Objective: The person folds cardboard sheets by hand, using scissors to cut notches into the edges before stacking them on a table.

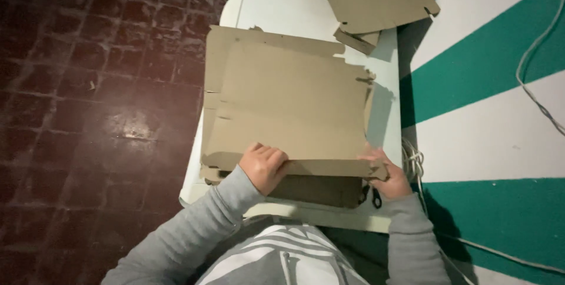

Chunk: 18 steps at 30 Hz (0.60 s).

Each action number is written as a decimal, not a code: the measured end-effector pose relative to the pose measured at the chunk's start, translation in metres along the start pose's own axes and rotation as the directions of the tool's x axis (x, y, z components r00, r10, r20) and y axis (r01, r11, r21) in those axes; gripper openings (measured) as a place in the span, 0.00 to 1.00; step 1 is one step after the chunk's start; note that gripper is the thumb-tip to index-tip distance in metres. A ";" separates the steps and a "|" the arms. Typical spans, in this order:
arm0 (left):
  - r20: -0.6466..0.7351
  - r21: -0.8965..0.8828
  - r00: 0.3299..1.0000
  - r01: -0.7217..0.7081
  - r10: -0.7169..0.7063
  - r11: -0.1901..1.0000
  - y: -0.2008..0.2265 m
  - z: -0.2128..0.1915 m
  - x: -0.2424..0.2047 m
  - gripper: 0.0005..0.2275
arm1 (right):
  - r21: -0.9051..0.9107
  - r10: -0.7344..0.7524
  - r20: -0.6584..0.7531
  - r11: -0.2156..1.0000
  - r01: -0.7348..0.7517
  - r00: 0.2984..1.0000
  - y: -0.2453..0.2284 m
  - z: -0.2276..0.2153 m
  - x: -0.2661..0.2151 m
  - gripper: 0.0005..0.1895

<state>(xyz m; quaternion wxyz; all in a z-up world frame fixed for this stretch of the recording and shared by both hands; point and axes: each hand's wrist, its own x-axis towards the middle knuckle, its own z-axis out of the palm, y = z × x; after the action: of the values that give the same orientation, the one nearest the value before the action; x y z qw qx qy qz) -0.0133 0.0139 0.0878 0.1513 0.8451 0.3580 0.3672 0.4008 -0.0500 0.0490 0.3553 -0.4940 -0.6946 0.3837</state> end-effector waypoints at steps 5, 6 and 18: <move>-0.050 0.098 0.997 0.061 -0.056 0.993 0.010 -0.074 0.025 0.26 | -0.047 0.317 -0.221 0.941 -0.334 0.922 0.050 -0.011 -0.017 0.26; -0.058 0.154 0.982 0.185 -0.178 0.971 0.004 -0.085 0.027 0.34 | 0.020 0.376 -0.294 0.922 -0.388 0.879 0.053 -0.013 -0.019 0.19; -0.005 -0.373 0.895 0.412 -0.446 0.831 -0.121 -0.024 -0.014 0.23 | 0.609 0.276 -0.236 0.789 -0.080 0.932 0.049 -0.016 0.043 0.29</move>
<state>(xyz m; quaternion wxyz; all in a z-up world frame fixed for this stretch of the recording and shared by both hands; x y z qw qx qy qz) -0.0967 0.0883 0.0345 0.3664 0.6824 0.4713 0.4219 0.4238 0.0049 0.0184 0.5579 -0.4774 -0.4253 0.5291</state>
